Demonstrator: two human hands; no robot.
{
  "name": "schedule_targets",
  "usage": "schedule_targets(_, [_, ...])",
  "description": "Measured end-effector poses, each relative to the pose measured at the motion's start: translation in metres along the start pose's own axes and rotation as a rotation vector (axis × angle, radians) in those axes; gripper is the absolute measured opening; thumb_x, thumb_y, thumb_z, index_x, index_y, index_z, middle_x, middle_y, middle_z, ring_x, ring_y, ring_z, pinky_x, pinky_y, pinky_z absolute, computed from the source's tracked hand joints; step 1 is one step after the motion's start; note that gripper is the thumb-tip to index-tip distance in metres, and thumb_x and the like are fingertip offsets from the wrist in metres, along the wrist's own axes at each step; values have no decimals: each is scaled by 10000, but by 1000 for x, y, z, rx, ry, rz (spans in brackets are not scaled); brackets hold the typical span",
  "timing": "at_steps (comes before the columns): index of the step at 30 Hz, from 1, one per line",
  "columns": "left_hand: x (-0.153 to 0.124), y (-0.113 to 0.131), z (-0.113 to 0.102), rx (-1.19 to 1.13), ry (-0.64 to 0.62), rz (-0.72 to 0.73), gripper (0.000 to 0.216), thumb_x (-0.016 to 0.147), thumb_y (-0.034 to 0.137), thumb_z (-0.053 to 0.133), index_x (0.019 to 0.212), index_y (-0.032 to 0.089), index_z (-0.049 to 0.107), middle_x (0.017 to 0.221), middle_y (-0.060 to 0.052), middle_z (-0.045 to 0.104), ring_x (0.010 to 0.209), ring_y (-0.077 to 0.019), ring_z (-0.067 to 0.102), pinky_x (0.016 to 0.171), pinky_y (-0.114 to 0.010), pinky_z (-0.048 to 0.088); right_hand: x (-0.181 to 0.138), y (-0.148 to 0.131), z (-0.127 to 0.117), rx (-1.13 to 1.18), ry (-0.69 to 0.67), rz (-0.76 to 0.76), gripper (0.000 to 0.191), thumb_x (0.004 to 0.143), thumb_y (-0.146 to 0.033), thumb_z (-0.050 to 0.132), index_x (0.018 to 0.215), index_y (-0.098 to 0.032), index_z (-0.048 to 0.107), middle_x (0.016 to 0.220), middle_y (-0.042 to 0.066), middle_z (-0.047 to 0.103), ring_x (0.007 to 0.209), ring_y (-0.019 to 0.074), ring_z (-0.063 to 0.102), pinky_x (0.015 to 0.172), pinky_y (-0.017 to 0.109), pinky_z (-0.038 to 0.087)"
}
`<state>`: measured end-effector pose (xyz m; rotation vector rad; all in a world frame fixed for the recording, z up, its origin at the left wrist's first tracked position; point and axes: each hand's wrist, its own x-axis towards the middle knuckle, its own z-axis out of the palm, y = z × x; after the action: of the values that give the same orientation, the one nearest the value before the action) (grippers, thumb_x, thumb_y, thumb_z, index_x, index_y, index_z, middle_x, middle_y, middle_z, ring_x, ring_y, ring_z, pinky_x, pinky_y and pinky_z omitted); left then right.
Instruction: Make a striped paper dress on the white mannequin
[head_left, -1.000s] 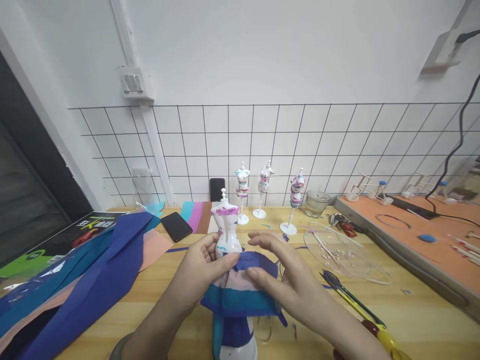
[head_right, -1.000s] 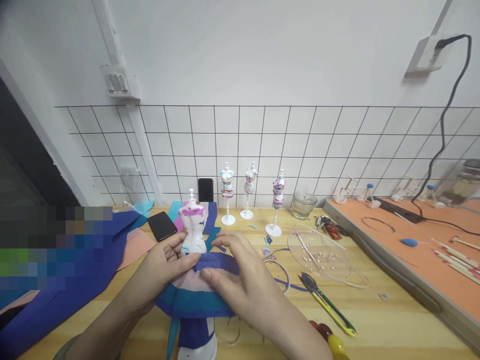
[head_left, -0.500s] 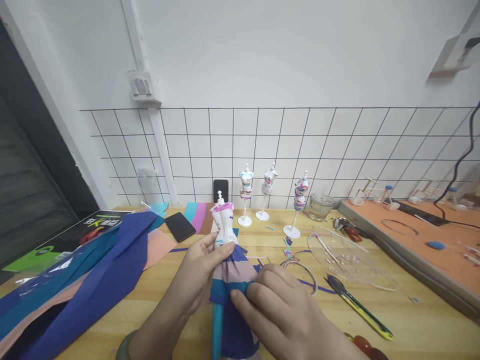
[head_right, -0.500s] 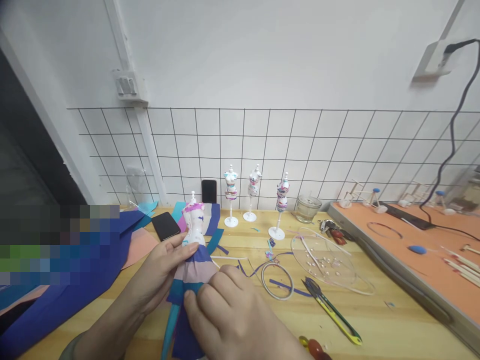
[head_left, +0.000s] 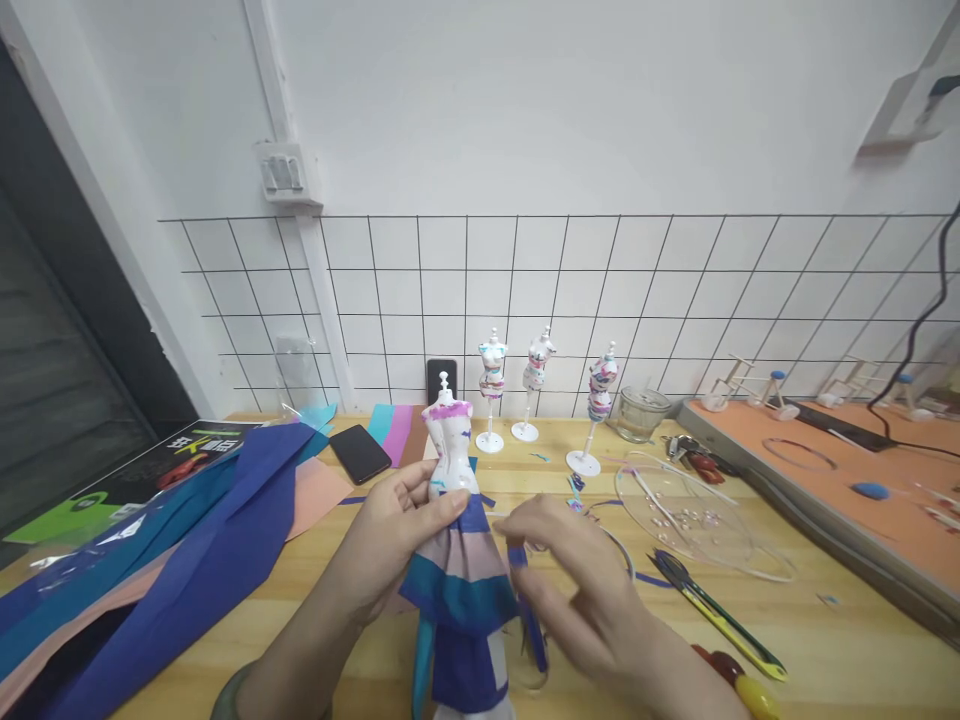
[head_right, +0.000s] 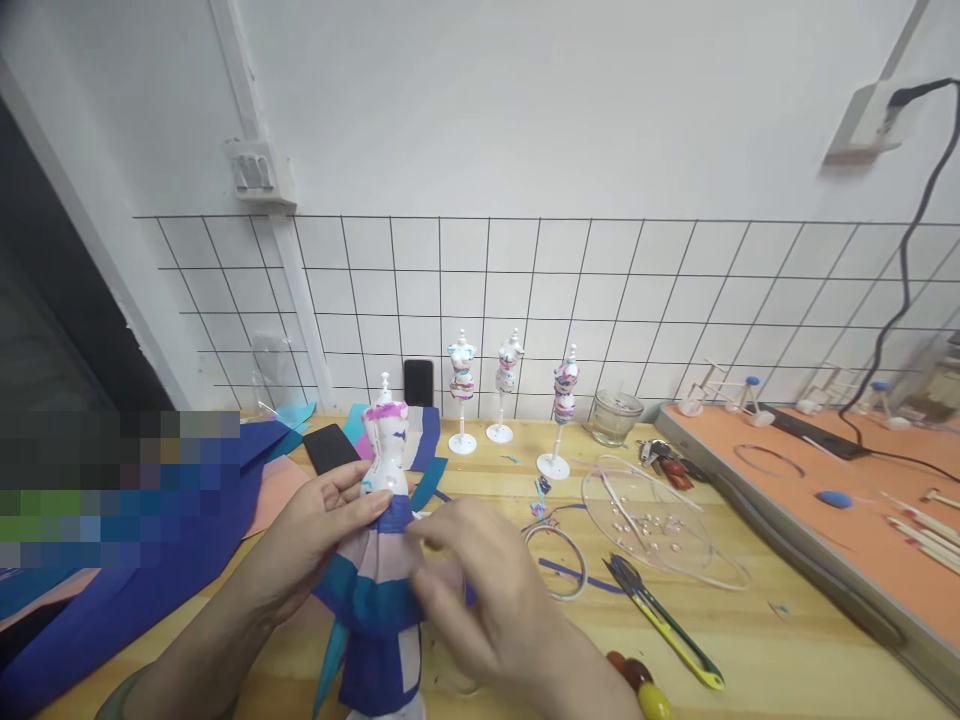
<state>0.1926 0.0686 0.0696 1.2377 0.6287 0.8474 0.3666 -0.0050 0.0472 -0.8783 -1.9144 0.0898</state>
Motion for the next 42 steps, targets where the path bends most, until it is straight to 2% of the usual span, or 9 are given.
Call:
schedule_targets(3, [-3, 0, 0, 60, -19, -11, 432, 741, 290, 716, 1134, 181, 573, 928, -52, 718, 909, -185, 643, 817, -272, 468, 1, 8, -1, 241, 42, 423, 138, 935, -290, 449, 999, -218, 549, 964, 53, 601, 925, 190, 568, 789, 338, 455])
schedule_targets(6, [-4, -1, 2, 91, -31, -16, 480, 730, 287, 724, 1154, 179, 528, 930, -50, 713, 942, -198, 633, 811, -276, 464, 2, 14, 1, 538, -79, 585, 216, 908, -400, 502, 1019, -219, 542, 992, 50, 594, 950, 187, 561, 823, 331, 448])
schedule_targets(10, [-4, -1, 4, 116, -63, -18, 429, 729, 292, 718, 1089, 169, 519, 915, -56, 704, 904, -207, 639, 786, -297, 463, 3, 18, 3, 757, -149, 645, 278, 851, -458, 580, 942, -197, 553, 809, 4, 563, 762, 141, 528, 692, 264, 427])
schedule_targets(16, [-3, -1, 4, 139, -93, -38, 424, 743, 280, 711, 1082, 178, 478, 961, -69, 702, 934, -199, 627, 796, -299, 446, 5, 19, -2, 788, -158, 707, 357, 734, -503, 689, 731, -166, 572, 620, -49, 475, 555, 84, 397, 514, 209, 306])
schedule_targets(20, [-2, -4, 4, 127, -112, -21, 442, 716, 253, 735, 1063, 181, 470, 968, -70, 702, 920, -195, 627, 798, -304, 445, 5, 16, -4, 718, -172, 712, 349, 703, -488, 714, 669, -165, 587, 599, -48, 488, 555, 85, 398, 524, 213, 306])
schedule_targets(25, [-2, -8, 5, 88, -94, -39, 497, 668, 223, 771, 1065, 186, 474, 952, -55, 709, 885, -173, 634, 760, -273, 455, 6, 7, -8, 616, -187, 760, 236, 733, -364, 708, 650, -165, 612, 559, -61, 486, 505, 68, 377, 468, 191, 294])
schedule_targets(31, [0, -8, 5, 55, -90, -25, 512, 622, 200, 798, 1050, 159, 521, 1120, -107, 660, 903, -168, 626, 735, -258, 466, 14, -5, -17, 385, -162, 664, 90, 750, -250, 681, 700, -175, 687, 639, -18, 632, 610, 107, 533, 562, 207, 407])
schedule_targets(38, [2, -12, 3, 31, -116, -26, 599, 591, 152, 808, 1110, 149, 508, 1114, -118, 663, 1039, -226, 598, 770, -279, 463, 13, -7, -19, 329, -159, 666, 95, 764, -237, 661, 694, -175, 681, 636, -21, 637, 606, 108, 547, 555, 207, 405])
schedule_targets(42, [1, -13, 3, 25, -137, -23, 589, 603, 123, 792, 1110, 144, 493, 1204, -151, 605, 1083, -248, 570, 779, -299, 464, 13, -6, -17, 330, -154, 674, 119, 781, -232, 641, 679, -175, 665, 625, -25, 628, 599, 107, 542, 547, 205, 401])
